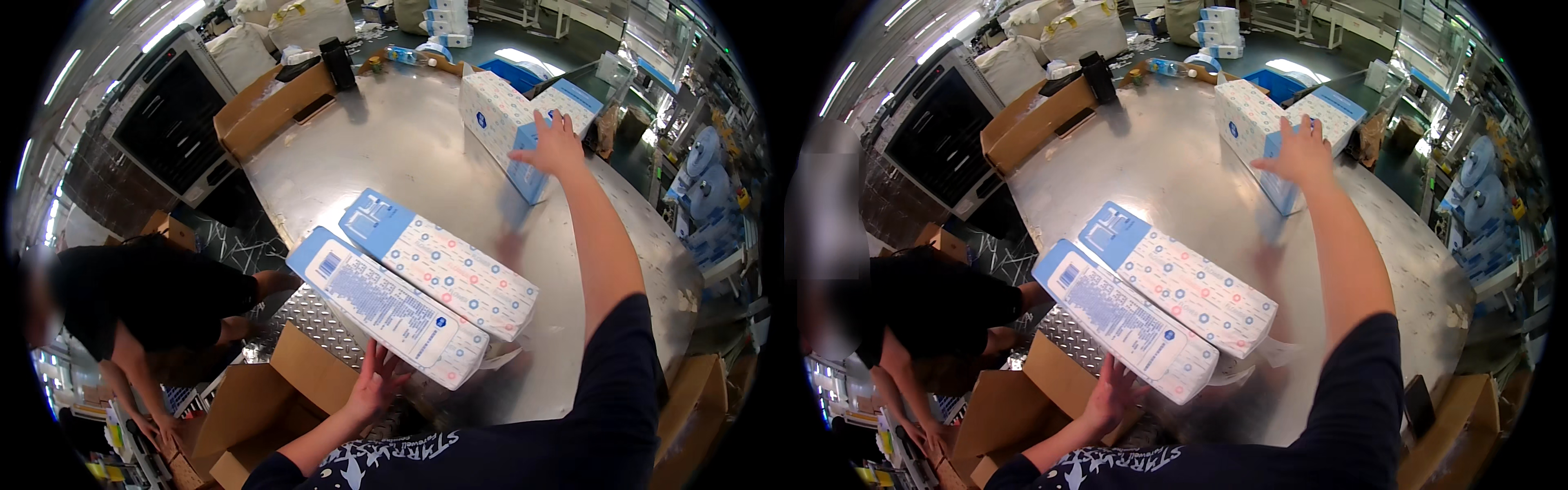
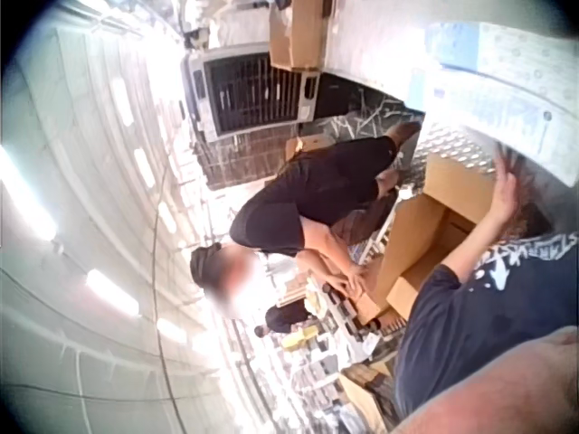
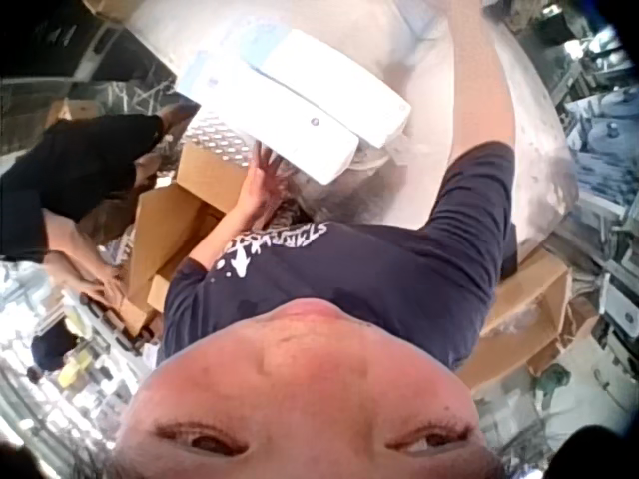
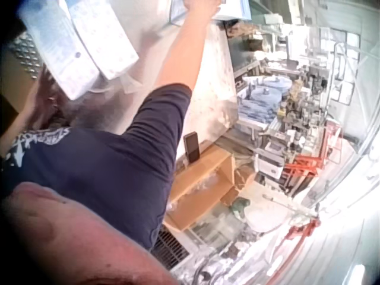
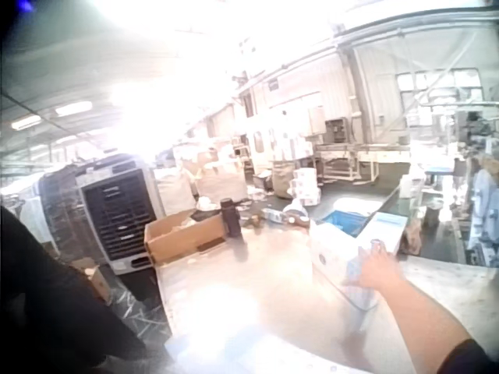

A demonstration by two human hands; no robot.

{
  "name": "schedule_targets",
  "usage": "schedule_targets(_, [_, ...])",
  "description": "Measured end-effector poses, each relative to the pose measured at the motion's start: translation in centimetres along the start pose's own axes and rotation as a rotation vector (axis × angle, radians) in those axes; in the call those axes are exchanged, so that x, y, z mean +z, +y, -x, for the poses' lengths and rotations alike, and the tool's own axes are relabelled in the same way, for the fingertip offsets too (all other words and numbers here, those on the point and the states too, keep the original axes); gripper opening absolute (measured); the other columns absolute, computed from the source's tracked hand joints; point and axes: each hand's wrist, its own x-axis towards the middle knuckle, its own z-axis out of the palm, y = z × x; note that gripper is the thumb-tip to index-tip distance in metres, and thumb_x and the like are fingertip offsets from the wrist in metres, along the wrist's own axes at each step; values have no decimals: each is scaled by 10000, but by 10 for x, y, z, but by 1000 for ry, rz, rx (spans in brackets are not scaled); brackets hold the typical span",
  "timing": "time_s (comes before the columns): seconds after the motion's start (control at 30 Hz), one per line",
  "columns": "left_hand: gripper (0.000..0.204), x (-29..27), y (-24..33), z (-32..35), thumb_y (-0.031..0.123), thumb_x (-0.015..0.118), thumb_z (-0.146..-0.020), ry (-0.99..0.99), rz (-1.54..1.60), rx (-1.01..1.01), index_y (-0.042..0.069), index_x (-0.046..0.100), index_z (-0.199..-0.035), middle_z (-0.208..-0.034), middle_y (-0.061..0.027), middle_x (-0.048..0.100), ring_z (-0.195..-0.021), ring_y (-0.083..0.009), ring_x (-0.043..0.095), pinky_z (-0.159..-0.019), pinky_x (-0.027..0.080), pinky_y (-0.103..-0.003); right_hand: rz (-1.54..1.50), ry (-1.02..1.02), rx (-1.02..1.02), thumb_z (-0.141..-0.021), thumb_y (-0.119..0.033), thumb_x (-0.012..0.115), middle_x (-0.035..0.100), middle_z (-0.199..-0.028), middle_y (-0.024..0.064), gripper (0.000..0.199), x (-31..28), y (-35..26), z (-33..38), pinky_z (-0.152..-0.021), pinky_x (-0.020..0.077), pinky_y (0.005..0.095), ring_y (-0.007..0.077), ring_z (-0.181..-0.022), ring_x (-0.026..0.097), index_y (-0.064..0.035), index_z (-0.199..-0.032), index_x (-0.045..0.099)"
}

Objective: The person packs multiple cardboard boxes by placing stacks of packaged blue items inside them and then placing the filled boxes onto a conveyor belt.

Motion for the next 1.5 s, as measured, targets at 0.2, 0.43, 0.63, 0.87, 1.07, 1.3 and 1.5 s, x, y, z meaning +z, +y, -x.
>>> schedule_targets(0.2, [1055,5,35,-9,550,588,-841,117,-191,54,214,-179,-1481,-1572,-104,-1,-1437,-340,94,-1028,297,-595,-196,-355,85,-657,-365,688,587,-1243,148,879,8,7,-10,-903,465,439,284,-1112,577,-226,-1451,336])
schedule_targets(0.43, [890,10,60,-44,169,546,-917,329,-20,-149,211,-133,-1491,-1547,-118,106,-1360,-286,291,-983,421,-488,-202,-485,-380,-605,-374,686,661,-966,203,909,-36,-13,168,-776,514,413,346,-888,642,-161,-1431,372])
schedule_targets(0.63, [801,-6,54,-44,144,608,-848,88,-112,-265,128,101,-1468,-1389,-127,397,-1229,-240,465,-997,430,-382,-1387,-1037,157,-811,-370,635,613,-1153,181,750,23,49,216,-887,485,368,240,-1037,613,3,-1403,363])
schedule_targets(0.87, [937,0,56,-18,126,674,-769,2,-254,-117,102,57,-1473,-1427,-130,352,-1279,-244,410,-1050,365,-410,-1836,-914,-83,-785,-318,665,542,-1279,140,764,22,43,232,-974,448,381,253,-1137,561,55,-1370,345])
schedule_targets(1.07, [760,12,95,37,84,788,-670,-232,-249,24,34,427,-1337,-1231,-92,569,-1158,-204,530,-1006,415,-385,-1408,-789,-589,-547,-47,824,575,-1229,79,840,-60,63,276,-964,432,362,232,-1102,565,-24,-1308,470])
schedule_targets(1.3, [533,9,89,103,66,812,-688,-55,-347,58,49,590,-1173,-1102,-70,631,-1019,-195,589,-881,491,-350,-1134,-591,-526,-628,-36,808,625,-1136,93,606,-79,16,315,-912,464,359,215,-1058,582,-20,-1190,581])
schedule_targets(1.5, [545,22,262,190,116,810,-669,-112,-819,522,25,615,-1169,-1115,-107,651,-1018,-216,616,-875,512,-367,-1115,-150,-787,-766,-51,715,685,-970,99,257,-198,-38,359,-794,504,345,228,-887,645,-15,-1018,677])
